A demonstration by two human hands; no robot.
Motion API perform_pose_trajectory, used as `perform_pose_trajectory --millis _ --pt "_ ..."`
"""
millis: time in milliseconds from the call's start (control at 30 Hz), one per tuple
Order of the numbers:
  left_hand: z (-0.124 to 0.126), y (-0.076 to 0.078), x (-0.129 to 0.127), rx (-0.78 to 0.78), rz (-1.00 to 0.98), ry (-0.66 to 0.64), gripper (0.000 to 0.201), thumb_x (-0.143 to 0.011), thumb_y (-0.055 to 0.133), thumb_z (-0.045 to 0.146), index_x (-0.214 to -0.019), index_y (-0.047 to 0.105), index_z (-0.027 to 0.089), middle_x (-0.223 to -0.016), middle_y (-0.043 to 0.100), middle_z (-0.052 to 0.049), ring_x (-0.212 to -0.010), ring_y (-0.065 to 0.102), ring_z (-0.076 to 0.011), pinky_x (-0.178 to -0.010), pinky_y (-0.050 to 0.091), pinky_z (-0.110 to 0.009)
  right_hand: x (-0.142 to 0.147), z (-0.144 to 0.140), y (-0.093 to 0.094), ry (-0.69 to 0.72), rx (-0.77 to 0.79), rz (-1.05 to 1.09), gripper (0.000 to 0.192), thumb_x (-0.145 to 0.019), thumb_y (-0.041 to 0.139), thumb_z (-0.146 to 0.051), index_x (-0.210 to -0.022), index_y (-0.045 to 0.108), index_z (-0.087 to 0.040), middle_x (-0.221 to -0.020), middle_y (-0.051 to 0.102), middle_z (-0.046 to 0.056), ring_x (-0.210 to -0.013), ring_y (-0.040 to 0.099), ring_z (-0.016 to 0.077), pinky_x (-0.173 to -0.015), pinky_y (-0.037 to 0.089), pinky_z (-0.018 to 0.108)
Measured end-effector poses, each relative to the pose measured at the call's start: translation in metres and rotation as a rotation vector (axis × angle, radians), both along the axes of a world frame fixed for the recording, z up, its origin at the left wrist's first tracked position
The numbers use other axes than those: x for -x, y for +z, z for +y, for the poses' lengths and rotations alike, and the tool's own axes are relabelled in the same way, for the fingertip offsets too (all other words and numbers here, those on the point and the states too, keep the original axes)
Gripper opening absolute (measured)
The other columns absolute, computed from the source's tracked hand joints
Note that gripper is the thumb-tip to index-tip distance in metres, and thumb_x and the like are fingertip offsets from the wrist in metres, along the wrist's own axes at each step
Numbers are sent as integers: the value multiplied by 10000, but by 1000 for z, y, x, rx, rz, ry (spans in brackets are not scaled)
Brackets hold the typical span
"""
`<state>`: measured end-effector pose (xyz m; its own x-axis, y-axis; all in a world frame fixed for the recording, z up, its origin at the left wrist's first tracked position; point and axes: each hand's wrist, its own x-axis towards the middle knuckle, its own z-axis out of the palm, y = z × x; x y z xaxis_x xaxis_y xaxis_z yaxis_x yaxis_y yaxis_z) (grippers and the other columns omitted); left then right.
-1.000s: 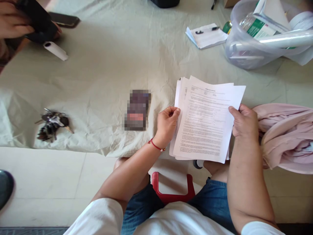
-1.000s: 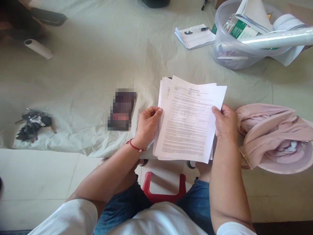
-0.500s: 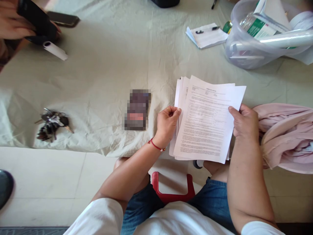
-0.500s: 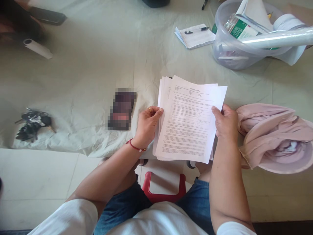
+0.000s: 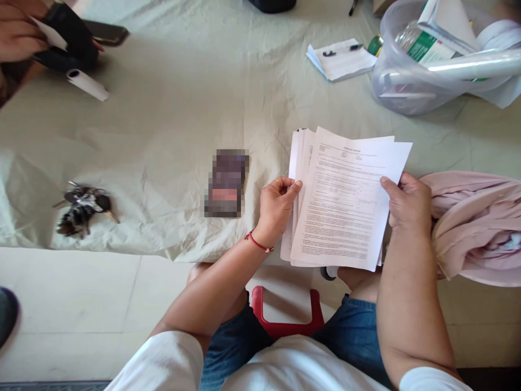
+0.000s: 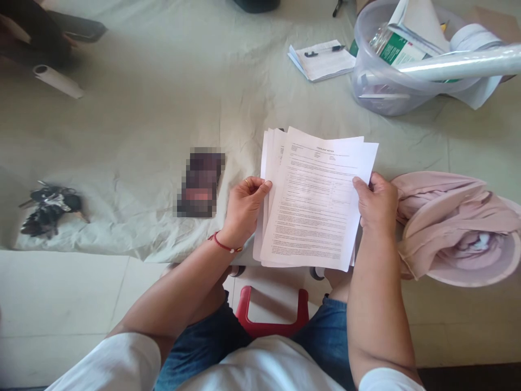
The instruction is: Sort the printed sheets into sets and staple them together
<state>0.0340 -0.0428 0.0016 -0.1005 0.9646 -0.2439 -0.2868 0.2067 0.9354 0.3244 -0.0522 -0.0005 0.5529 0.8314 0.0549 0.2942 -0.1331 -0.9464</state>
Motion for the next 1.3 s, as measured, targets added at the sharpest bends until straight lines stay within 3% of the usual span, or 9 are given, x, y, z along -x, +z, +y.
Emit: perform_pose_trajectory --millis 267,467,667,800,1033,1100,1200,1300 --pt "0 0 0 -25 6 -15 225 -921 883 273 -829 685 216 -825 672 15 -783 580 -130 -787 495 -280 -2 -2 5 -124 -103 50 278 -709 863 -359 -940 864 -205 -925 861 18 -766 725 205 -847 621 395" --pt "-1 5 0 7 17 -19 238 -962 840 296 -859 638 227 -833 653 17 -764 579 -130 -770 495 -278 -1 2 7 -202 -188 99 261 -673 842 -352 -885 856 -201 -900 862 27 -789 743 218 -921 664 445" --pt "-3 9 2 64 -13 -41 164 -951 768 181 -923 615 233 -868 676 8 -767 621 -135 -755 509 -276 0 4 15 -293 -261 392 280 -590 873 -175 -869 860 -188 -928 863 45 -921 786 230 -1053 674 461" --pt "-4 11 4 28 7 -55 235 -904 775 130 -1019 603 240 -892 701 9 -803 673 -141 -776 536 -276 0 5 19 -261 -220 546 246 -636 837 -103 -874 829 -165 -995 864 97 -957 811 259 -1066 683 494" --pt "-7 13 5 -2 -12 -36 497 -848 799 106 -1250 582 301 -848 675 55 -745 687 -157 -729 530 -287 0 4 22 -147 -167 630 191 -717 829 -73 -864 776 -182 -1000 846 85 -1103 812 236 -1119 653 382" --pt "-8 13 5 -15 -14 -64 409 -849 795 104 -1191 664 288 -801 665 49 -690 627 -150 -691 493 -289 1 4 21 -147 -178 616 189 -716 831 -76 -856 770 -187 -1008 848 86 -1110 814 242 -1123 653 396" --pt "-10 12 6 -15 73 -135 142 -847 762 93 -858 763 235 -733 657 11 -653 543 -141 -637 412 -295 3 7 19 -145 -195 580 200 -696 835 -91 -852 774 -202 -1033 862 72 -1104 816 244 -1151 647 431" --pt "-12 13 8 5 140 -163 197 -850 723 100 -718 793 227 -770 728 -26 -686 566 -155 -640 409 -298 5 8 17 -161 -192 553 217 -678 836 -111 -870 801 -206 -1032 878 51 -1045 815 232 -1143 651 441"
